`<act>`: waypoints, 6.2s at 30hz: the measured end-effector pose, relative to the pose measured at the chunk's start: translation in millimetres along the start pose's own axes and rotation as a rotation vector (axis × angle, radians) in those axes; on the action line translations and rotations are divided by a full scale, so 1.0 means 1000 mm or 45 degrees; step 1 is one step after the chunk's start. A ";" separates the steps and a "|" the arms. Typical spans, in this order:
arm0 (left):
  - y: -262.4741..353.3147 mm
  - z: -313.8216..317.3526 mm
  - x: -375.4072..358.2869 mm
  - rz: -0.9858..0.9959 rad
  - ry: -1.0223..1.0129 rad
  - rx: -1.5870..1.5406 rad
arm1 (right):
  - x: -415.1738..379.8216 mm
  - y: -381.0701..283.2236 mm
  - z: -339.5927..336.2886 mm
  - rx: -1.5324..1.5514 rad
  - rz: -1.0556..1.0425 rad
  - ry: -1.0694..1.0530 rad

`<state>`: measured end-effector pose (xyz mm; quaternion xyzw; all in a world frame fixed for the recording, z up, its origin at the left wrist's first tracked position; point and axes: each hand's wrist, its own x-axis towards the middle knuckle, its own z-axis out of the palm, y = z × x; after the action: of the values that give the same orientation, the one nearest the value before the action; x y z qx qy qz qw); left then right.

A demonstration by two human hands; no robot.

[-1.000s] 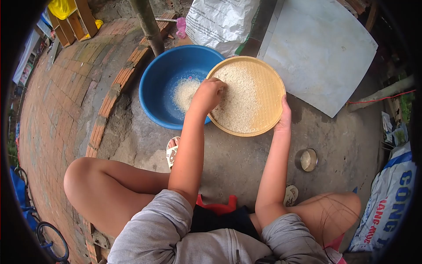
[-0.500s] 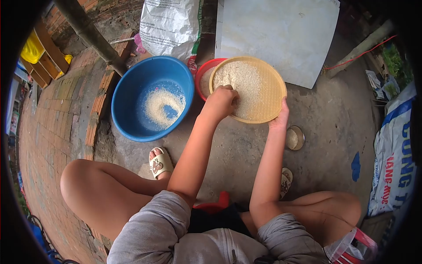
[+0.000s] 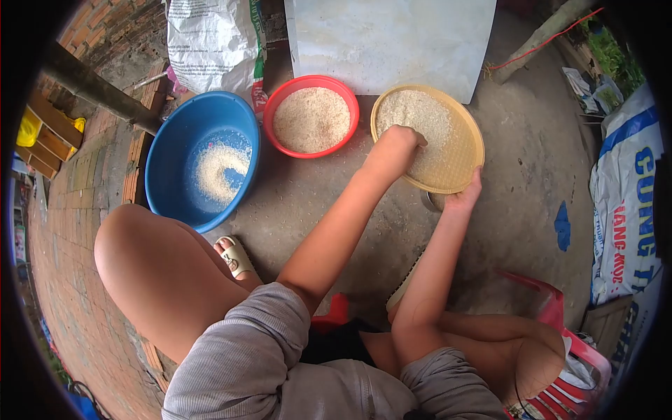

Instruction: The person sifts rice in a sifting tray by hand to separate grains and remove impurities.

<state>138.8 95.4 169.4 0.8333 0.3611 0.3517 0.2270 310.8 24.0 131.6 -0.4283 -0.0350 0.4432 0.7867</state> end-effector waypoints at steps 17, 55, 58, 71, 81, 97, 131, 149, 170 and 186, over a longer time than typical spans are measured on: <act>-0.006 0.094 0.005 -0.581 -0.420 -0.352 | 0.029 -0.035 -0.096 0.300 -0.521 0.312; 0.028 0.070 0.026 0.179 -0.168 -0.130 | 0.016 0.004 -0.053 0.322 -0.270 0.142; 0.041 0.063 0.031 0.007 -0.108 -0.352 | 0.025 -0.012 -0.076 0.366 -0.378 0.213; 0.001 0.140 -0.029 -0.245 -0.614 -0.205 | 0.017 -0.053 -0.069 0.378 -0.700 0.376; -0.026 -0.008 -0.014 -0.866 0.121 -1.778 | -0.003 0.026 0.021 0.273 -0.134 -0.038; -0.174 -0.270 -0.233 -0.796 1.626 -0.884 | -0.140 0.317 0.143 -0.954 -0.055 -1.165; -0.128 -0.356 -0.259 -0.613 1.681 -0.271 | -0.006 0.312 0.097 -0.400 1.015 -0.051; -0.141 -0.070 -0.205 -1.269 -0.835 -0.753 | 0.071 0.155 0.023 -0.654 0.316 0.164; -0.200 -0.027 -0.277 -0.831 0.133 0.831 | -0.052 0.157 -0.078 -2.307 -1.076 -1.260; -0.169 0.022 -0.208 -0.661 -0.045 0.633 | 0.046 0.041 0.046 -2.075 -0.947 -0.784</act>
<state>-21.4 41.6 -39.6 0.7495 0.6313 0.1690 0.1053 291.3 96.7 117.0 -0.6714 -0.6742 0.0967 0.2921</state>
